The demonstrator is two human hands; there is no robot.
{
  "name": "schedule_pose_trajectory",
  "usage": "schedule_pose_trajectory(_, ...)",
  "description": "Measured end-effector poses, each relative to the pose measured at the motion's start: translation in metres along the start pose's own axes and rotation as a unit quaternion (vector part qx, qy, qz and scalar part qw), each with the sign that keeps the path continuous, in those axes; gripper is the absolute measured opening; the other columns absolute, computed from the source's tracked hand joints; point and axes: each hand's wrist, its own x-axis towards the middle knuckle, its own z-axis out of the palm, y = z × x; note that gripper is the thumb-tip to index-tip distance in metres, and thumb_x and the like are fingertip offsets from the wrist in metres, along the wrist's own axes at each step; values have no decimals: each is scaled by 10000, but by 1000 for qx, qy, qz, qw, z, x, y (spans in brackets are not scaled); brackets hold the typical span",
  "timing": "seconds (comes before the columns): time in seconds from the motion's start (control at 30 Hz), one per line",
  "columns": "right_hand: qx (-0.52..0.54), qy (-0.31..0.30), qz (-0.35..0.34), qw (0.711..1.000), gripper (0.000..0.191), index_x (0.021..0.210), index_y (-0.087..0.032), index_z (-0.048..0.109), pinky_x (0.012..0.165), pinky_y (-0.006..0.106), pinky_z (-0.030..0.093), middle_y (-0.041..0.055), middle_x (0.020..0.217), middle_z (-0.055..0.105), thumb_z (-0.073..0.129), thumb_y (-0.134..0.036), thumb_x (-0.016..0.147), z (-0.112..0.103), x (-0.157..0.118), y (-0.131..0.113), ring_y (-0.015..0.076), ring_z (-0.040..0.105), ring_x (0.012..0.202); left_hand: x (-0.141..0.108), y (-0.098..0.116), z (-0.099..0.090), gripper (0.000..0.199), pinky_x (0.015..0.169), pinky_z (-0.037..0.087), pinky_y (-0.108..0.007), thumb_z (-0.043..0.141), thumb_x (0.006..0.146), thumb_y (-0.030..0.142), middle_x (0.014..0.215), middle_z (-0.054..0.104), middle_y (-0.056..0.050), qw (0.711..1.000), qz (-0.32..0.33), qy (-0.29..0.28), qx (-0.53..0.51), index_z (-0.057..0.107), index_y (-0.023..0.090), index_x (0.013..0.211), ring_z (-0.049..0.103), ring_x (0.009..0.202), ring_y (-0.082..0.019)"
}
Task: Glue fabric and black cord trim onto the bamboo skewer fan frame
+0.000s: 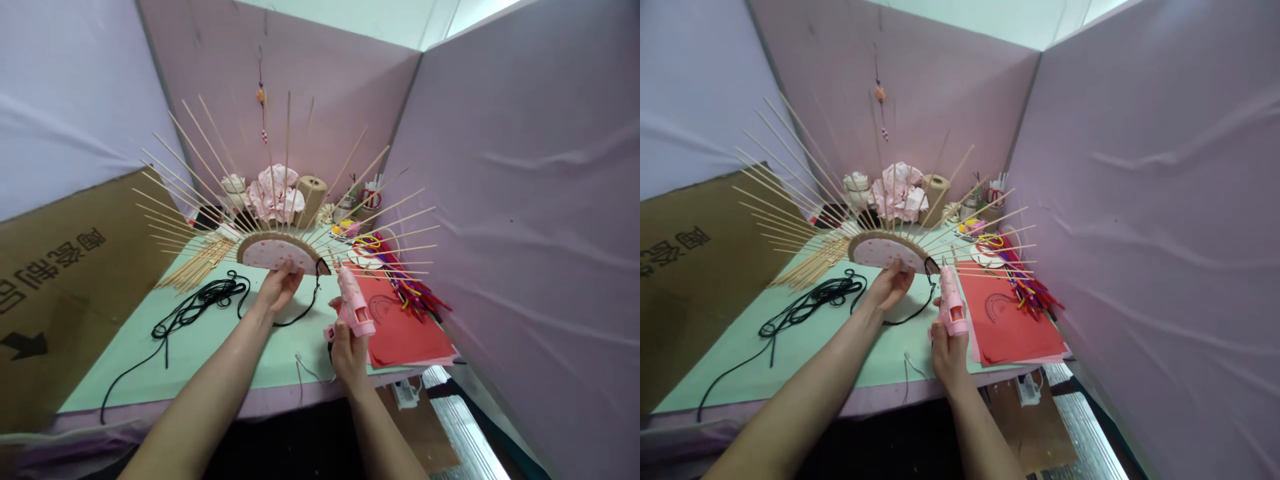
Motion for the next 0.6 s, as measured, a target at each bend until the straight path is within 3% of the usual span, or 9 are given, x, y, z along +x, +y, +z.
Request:
schedule_pose_trajectory(0.13, 50, -31, 46, 997, 343, 1152, -193, 545, 502, 238, 467, 61, 985, 601, 469, -439, 927, 2, -4, -10, 98, 507, 576, -3, 1, -1, 242, 669, 548, -183, 790, 665, 57, 771, 717, 23, 1000, -8, -23, 3, 644, 176, 816, 671, 723, -96)
schedule_pose_trajectory(0.33, 17, -24, 36, 999, 411, 1190, -190, 555, 486, 239, 462, 97, 1045, 560, 440, -484, 926, 4, -7, -9, 137, 529, 683, -5, 1, 1, 228, 654, 549, -185, 781, 670, 49, 755, 716, 15, 999, -14, -31, 16, 651, 172, 812, 675, 726, -104)
schedule_pose_trajectory(0.6, -3, -29, 39, 999, 402, 1133, -184, 554, 471, 234, 446, 85, 984, 558, 418, -503, 930, 2, -6, -10, 148, 523, 702, -5, 1, 1, 282, 654, 557, -193, 833, 602, 62, 778, 724, 14, 999, -20, -43, 16, 646, 160, 789, 680, 731, -109)
